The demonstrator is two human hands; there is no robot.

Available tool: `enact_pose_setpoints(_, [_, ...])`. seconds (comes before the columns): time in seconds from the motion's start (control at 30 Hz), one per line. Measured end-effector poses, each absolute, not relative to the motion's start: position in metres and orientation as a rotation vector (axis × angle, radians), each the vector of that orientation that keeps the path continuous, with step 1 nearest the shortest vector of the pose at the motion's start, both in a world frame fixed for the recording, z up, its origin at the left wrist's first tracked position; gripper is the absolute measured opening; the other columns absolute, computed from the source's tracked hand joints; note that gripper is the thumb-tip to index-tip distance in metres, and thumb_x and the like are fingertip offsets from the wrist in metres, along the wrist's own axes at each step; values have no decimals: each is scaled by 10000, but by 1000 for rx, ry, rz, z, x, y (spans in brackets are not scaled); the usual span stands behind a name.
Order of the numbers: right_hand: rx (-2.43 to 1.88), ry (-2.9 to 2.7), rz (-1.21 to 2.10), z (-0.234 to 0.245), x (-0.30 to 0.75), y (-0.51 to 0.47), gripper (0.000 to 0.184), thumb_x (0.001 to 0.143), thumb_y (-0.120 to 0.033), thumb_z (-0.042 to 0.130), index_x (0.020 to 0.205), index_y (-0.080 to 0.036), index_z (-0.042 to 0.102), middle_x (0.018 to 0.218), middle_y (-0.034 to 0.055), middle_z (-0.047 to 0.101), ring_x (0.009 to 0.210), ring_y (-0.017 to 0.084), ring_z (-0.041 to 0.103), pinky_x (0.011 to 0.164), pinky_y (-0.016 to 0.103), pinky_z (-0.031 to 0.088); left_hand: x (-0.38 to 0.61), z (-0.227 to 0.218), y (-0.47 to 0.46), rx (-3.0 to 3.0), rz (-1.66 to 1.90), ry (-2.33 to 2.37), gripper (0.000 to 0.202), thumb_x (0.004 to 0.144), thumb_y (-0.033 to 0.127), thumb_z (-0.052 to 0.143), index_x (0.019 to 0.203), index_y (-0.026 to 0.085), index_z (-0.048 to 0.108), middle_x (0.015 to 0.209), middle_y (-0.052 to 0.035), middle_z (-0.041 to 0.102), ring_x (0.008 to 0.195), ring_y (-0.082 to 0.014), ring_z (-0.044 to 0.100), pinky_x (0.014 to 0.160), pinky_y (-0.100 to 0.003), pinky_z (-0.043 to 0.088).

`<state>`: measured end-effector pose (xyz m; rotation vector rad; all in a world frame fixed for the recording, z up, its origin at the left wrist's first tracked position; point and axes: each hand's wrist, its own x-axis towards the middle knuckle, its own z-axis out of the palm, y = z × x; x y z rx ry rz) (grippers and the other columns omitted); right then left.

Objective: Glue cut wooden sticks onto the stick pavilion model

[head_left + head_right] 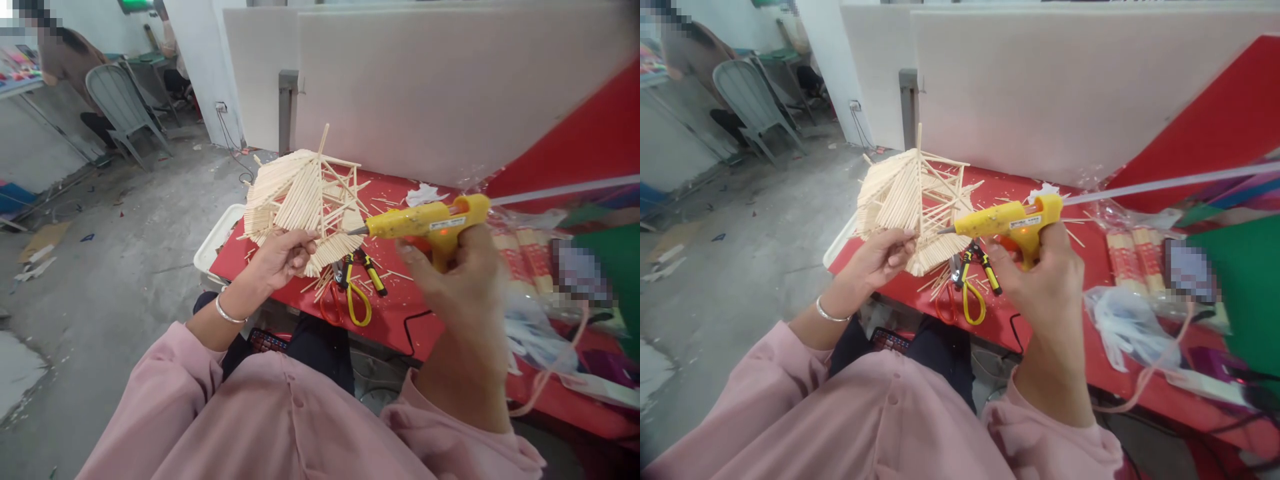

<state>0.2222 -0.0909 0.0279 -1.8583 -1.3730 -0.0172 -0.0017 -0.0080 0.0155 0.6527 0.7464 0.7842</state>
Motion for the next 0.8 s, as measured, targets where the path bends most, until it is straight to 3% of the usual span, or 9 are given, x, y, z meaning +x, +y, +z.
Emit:
enact_pose_setpoints(0.2, [-1856, -1316, 37, 37, 208, -80, 438, 662, -611, 658, 815, -267, 434, 654, -33, 524, 563, 154, 474, 617, 342, 433, -3, 15, -6, 678, 754, 771, 208, 771, 199, 726, 601, 123, 633, 481, 30, 516, 318, 0, 321, 304, -146, 208])
enact_pose_setpoints(0.5, [-1900, -1344, -103, 30, 204, -70, 433, 712, -595, 668, 882, -257, 455, 736, 2, 601, 667, 199, 571, 661, 354, 428, -3, 18, -6, 664, 791, 760, 191, 766, 155, 698, 604, 116, 606, 561, 24, 595, 331, 10, 345, 292, -136, 199])
enact_pose_setpoints(0.8, [-1990, -1344, -246, 29, 197, -66, 456, 719, -594, 696, 924, -245, 487, 745, 34, 618, 732, 268, 622, 673, 380, 425, -6, 13, -8, 721, 793, 748, 223, 726, 211, 761, 587, 105, 623, 491, 28, 562, 331, 3, 378, 300, -136, 218])
